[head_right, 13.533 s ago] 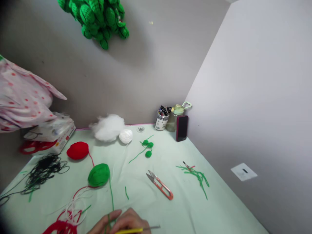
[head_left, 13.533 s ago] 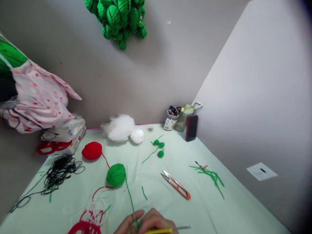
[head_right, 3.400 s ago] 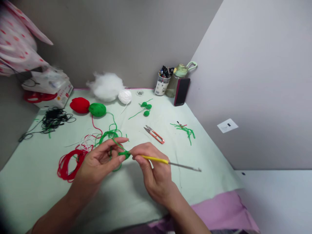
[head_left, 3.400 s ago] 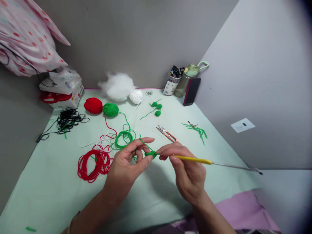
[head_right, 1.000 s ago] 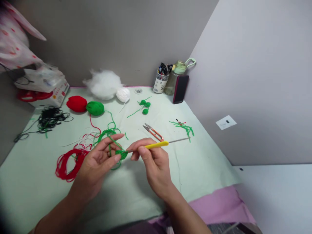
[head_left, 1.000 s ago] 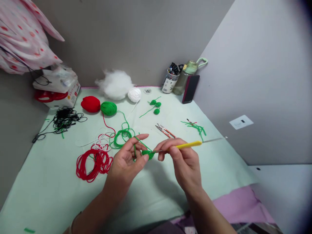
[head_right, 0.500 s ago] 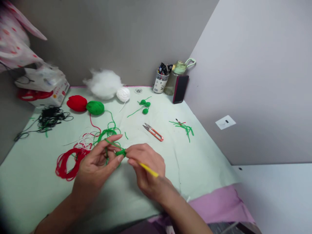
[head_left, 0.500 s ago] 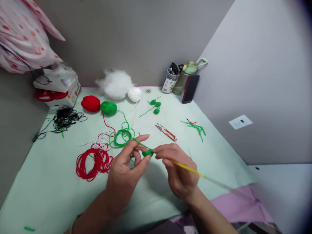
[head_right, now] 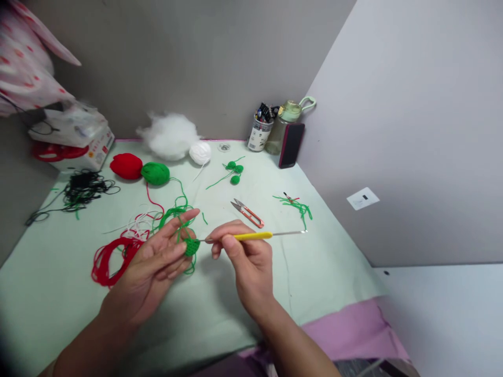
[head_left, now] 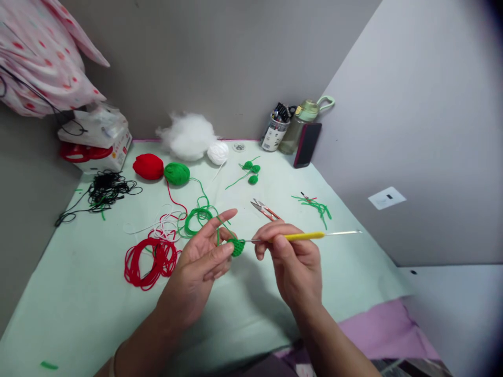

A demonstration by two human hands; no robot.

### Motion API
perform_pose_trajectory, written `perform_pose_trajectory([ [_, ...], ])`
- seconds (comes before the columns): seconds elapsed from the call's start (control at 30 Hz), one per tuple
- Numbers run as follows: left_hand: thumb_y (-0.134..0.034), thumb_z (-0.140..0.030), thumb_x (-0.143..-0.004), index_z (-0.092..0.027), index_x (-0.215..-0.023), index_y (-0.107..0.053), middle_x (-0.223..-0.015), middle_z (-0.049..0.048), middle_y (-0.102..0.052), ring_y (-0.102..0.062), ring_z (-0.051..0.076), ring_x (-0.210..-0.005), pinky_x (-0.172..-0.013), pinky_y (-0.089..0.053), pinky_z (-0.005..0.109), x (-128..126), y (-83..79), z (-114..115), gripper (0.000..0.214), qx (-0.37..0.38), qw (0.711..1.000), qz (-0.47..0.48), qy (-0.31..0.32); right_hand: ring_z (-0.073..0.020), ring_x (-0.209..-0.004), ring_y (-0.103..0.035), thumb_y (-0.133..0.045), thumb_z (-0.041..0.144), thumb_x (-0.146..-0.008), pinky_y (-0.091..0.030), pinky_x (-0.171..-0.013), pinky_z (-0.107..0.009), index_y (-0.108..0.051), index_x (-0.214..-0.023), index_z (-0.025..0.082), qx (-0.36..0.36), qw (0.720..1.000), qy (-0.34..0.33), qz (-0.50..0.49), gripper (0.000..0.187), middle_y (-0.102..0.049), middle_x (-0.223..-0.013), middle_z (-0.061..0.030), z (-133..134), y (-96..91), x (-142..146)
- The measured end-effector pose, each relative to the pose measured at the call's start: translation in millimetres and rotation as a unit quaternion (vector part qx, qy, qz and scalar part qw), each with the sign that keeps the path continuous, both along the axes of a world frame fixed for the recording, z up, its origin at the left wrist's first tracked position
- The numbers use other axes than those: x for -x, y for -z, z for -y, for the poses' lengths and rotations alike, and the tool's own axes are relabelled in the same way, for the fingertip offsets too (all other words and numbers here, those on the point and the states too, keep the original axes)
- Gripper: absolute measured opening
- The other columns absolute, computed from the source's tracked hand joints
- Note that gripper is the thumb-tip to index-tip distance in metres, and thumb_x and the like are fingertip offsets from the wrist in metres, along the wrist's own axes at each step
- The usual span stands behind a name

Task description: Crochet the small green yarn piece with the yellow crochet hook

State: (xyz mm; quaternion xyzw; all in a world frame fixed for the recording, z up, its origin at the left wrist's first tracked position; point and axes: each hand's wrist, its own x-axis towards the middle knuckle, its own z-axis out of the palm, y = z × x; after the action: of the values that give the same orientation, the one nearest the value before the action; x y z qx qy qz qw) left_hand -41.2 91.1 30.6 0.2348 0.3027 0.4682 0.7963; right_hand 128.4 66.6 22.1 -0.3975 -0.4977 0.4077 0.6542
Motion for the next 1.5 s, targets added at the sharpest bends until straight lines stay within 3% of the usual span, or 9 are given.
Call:
perform_pose_trajectory([
  [0.27,-0.082,-0.018,-0.087,-0.025,-0.122,-0.081,-0.087,-0.0026,-0.059,-0.031,0.001,-0.052,-0.051,-0.03,0.016,0,4.7,2,0.035,-0.026,0.999,-0.044,0.005,-0.0122,-0.065,-0.064,-0.071,0.034,-0.101,-0.053,-0.062,-0.027,-0.083,-0.092,0.025,0.058,0.995,-0.029,-0.082,0.018,-0.074,-0.085,-0.0014,-5,0.8,3],
  [0.43,-0.079,-0.023,-0.09,-0.024,-0.122,-0.08,-0.077,-0.0041,-0.055,-0.03,0.003,-0.053,-0.054,-0.03,0.019,-4,7.2,4,0.032,-0.033,0.997,-0.063,0.039,-0.0167,-0.086,-0.069,-0.067,0.033,-0.104,-0.054,-0.074,-0.029,-0.084,-0.103,0.03,0.027,0.999,-0.041,-0.011,0.017,-0.081,-0.099,-0.0037,-5,5.5,4],
  [0.63,-0.085,-0.029,-0.087,-0.027,-0.132,-0.075,-0.087,-0.0004,-0.063,-0.048,0.009,-0.067,-0.058,-0.038,0.021,-5,8.1,5,0.046,-0.043,0.992,-0.114,0.014,-0.0165,-0.087,-0.07,-0.068,0.032,-0.104,-0.055,-0.076,-0.029,-0.085,-0.102,0.03,0.018,0.999,-0.026,0.01,0.017,-0.081,-0.097,-0.0028,0,6.6,5],
  [0.8,-0.084,-0.024,-0.087,-0.028,-0.144,-0.066,-0.099,0.002,-0.068,-0.068,0.018,-0.094,-0.091,-0.053,0.032,-6,11.9,4,0.06,-0.042,0.995,-0.094,0.013,-0.0142,-0.08,-0.068,-0.069,0.035,-0.103,-0.055,-0.076,-0.029,-0.083,-0.1,0.028,0.055,0.997,-0.041,-0.046,0.016,-0.077,-0.094,-0.0016,-2,9.6,4],
  [0.93,-0.083,-0.023,-0.087,-0.028,-0.145,-0.065,-0.1,0.0009,-0.068,-0.068,0.018,-0.093,-0.102,-0.052,0.039,-6,14.8,5,0.061,-0.04,0.995,-0.096,0.007,-0.0141,-0.079,-0.068,-0.071,0.036,-0.102,-0.055,-0.075,-0.029,-0.083,-0.098,0.027,0.065,0.995,-0.043,-0.056,0.016,-0.076,-0.09,-0.0016,-3,11.3,2],
  [1.1,-0.084,-0.023,-0.087,-0.031,-0.141,-0.068,-0.097,-0.0013,-0.066,-0.067,0.016,-0.09,-0.095,-0.053,0.033,-6,12.8,7,0.058,-0.049,0.991,-0.122,-0.003,-0.0145,-0.078,-0.068,-0.068,0.035,-0.104,-0.056,-0.075,-0.03,-0.082,-0.099,0.028,0.06,0.996,-0.043,-0.043,0.017,-0.075,-0.091,-0.0014,-4,13.0,1],
  [1.2,-0.086,-0.021,-0.084,-0.032,-0.138,-0.071,-0.093,-0.0035,-0.064,-0.059,0.01,-0.078,-0.081,-0.052,0.024,-9,10.5,10,0.057,-0.053,0.987,-0.151,-0.031,-0.0173,-0.081,-0.069,-0.064,0.03,-0.105,-0.058,-0.073,-0.032,-0.082,-0.103,0.029,0.015,0.998,-0.01,0.053,0.018,-0.075,-0.092,-0.0032,-1,14.5,4],
  [1.37,-0.091,-0.027,-0.08,-0.022,-0.13,-0.078,-0.068,-0.0078,-0.051,-0.033,0.003,-0.053,-0.051,-0.033,0.014,-12,5.8,10,0.053,0.036,0.998,-0.038,0.033,-0.0235,-0.094,-0.071,-0.069,0.019,-0.099,-0.06,-0.078,-0.039,-0.083,-0.114,0.034,-0.157,0.927,0.112,0.32,0.025,-0.077,-0.105,-0.0077,7,15.2,4],
  [1.5,-0.092,-0.023,-0.077,-0.017,-0.114,-0.085,-0.067,-0.0079,-0.05,-0.02,0.001,-0.049,-0.048,-0.031,0.014,-7,4.4,0,0.038,0.058,0.998,0.016,0.03,-0.0208,-0.08,-0.068,-0.063,0.024,-0.105,-0.057,-0.07,-0.036,-0.083,-0.106,0.029,-0.075,0.983,0.08,0.145,0.02,-0.075,-0.089,-0.0059,2,8.7,-2],
])
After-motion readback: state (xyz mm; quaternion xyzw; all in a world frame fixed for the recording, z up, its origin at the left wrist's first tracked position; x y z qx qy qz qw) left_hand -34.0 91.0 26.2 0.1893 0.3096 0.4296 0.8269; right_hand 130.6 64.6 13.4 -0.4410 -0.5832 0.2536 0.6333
